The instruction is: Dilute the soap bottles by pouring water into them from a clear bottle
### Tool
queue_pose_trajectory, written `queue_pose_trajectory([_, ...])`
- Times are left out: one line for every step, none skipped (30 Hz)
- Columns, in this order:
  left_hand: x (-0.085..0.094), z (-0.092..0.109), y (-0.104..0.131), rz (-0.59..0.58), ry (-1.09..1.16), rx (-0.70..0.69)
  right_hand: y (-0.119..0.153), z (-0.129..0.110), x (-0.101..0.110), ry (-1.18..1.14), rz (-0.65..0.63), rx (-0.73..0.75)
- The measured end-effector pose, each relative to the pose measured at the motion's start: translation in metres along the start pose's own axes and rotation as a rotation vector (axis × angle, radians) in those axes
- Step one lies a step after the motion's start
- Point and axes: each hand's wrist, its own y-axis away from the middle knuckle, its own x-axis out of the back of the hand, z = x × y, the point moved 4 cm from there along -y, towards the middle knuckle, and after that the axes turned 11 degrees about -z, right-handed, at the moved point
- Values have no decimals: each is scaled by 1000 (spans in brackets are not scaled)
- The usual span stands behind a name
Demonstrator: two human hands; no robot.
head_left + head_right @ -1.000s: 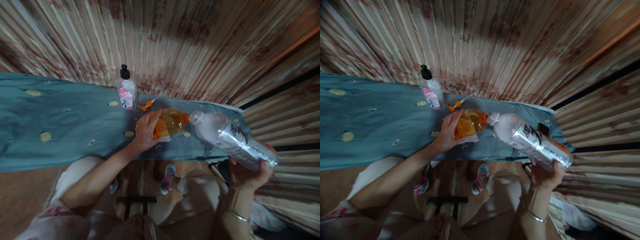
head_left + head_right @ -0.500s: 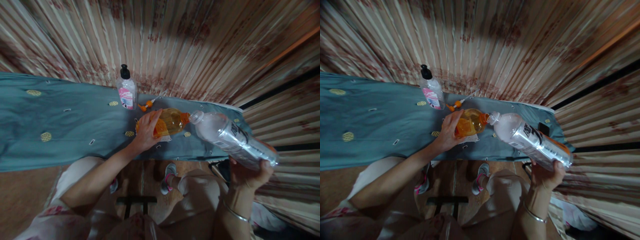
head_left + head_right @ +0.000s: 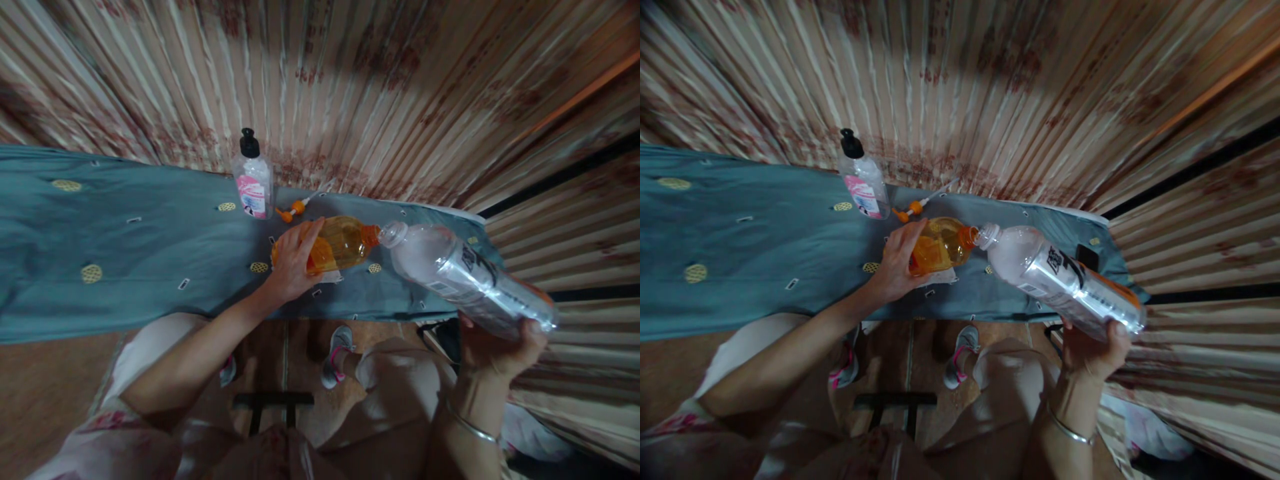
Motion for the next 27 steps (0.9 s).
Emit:
queue_pose_trajectory([0,0,0,1,2,-4,0,0,1,0,5,-6])
queue_pose_trajectory([0,0,0,2,2,-6,0,1,2,1,13,-14])
queue_pose_trajectory([0,0,0,4,2,-8,0,1,3,1,23,-21])
queue_pose_trajectory([0,0,0,5,1,-10,1,1,3,2,31,-25])
queue_pose_trajectory([0,0,0,6,0,-14,1,1,4,3,32,-27])
queue_pose_trajectory([0,0,0,7,0,-18,1,1,3,4,28,-25])
queue_pose_trajectory([0,0,0,7,1,-21,0,1,3,3,19,-19])
queue_pose_trajectory([0,0,0,8,2,-21,0,0,2,1,9,-14])
queue_pose_trajectory([0,0,0,11,3,-21,0,0,2,-2,1,-11])
queue_pose_trajectory([0,0,0,14,2,-20,0,0,1,-5,-2,-11])
queue_pose_trajectory([0,0,0,17,2,-21,0,0,1,-8,1,-12])
queue_pose_trajectory([0,0,0,18,0,-23,0,0,1,-8,7,-13])
queue_pose_trajectory([0,0,0,18,-3,-25,0,0,2,-5,12,-13])
queue_pose_trajectory([0,0,0,17,-7,-26,0,0,2,-1,14,-13])
queue_pose_trajectory([0,0,0,16,-11,-26,-1,0,2,4,12,-10])
queue_pose_trajectory([0,0,0,16,-16,-23,-1,0,1,7,5,-7])
queue_pose_trajectory([0,1,0,15,-21,-21,-1,0,1,8,-3,-3])
queue_pose_trajectory([0,1,0,13,-25,-20,-1,0,1,6,-12,1])
queue_pose_trajectory([1,1,0,11,-27,-19,-1,-1,0,2,-17,5])
queue_pose_trajectory([1,1,0,8,-28,-16,-1,-1,0,-2,-17,6])
queue_pose_trajectory([1,1,0,5,-27,-11,-1,-1,0,-5,-12,5])
queue_pose_trajectory([1,1,0,2,-24,-7,-1,-1,1,-7,-5,4])
queue_pose_trajectory([0,1,0,1,-20,-4,-1,-1,1,-7,-2,3])
queue_pose_trajectory([0,1,0,1,-15,-1,-1,-1,1,-6,-3,4])
queue_pose_trajectory([0,1,0,1,-9,3,-1,-1,1,-6,-8,7])
queue_pose_trajectory([0,1,0,0,-4,8,-1,-1,1,-4,-17,9])
queue_pose_trajectory([0,0,-1,-1,0,14,-1,-1,1,-2,-23,10])
